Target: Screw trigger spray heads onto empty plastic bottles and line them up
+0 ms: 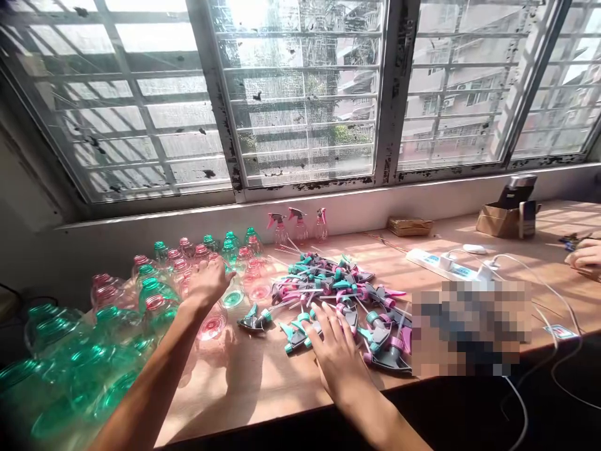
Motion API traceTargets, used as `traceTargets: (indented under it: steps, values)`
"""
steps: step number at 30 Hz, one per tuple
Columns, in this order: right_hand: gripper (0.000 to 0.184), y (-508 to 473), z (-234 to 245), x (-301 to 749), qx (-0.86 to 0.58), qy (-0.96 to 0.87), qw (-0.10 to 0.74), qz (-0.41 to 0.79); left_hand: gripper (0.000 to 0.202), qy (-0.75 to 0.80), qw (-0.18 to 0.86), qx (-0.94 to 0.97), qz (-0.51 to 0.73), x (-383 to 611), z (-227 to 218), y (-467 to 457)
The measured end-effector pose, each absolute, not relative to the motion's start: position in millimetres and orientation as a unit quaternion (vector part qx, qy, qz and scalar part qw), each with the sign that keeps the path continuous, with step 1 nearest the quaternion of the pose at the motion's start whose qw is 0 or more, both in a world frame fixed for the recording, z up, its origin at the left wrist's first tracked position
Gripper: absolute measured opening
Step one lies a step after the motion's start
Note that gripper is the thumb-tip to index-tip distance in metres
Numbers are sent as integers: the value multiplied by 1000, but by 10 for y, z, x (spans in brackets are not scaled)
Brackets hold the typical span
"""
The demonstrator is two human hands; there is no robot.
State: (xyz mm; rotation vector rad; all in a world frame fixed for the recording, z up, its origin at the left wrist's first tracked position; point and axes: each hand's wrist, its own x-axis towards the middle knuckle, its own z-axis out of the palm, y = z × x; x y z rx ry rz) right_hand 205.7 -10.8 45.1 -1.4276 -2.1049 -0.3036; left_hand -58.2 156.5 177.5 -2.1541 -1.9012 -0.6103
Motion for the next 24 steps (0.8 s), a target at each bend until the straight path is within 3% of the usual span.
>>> traceTargets:
  steps: [3,7,10,18,24]
  values:
    - [74,115,535,2079,-578,-786,196,-97,33,-675,89,-714,-163,-577,1870,1648]
    - [55,153,608,2181,-572,-796,194,-38,32,-685,84,-709,-148,-648,1974,1626]
    - [40,117,610,2247,-558,-786,267,3,33,-665,87,-720,-180,-729,2043,1570]
    - [34,55,639,2330,-488,-724,487,-34,35,-557,130,-747,-339,-668,2301,1042]
    - [21,-200,848,2441,-541,-564,624,-1,34,-389,149,-841,-345,-506,1719,365]
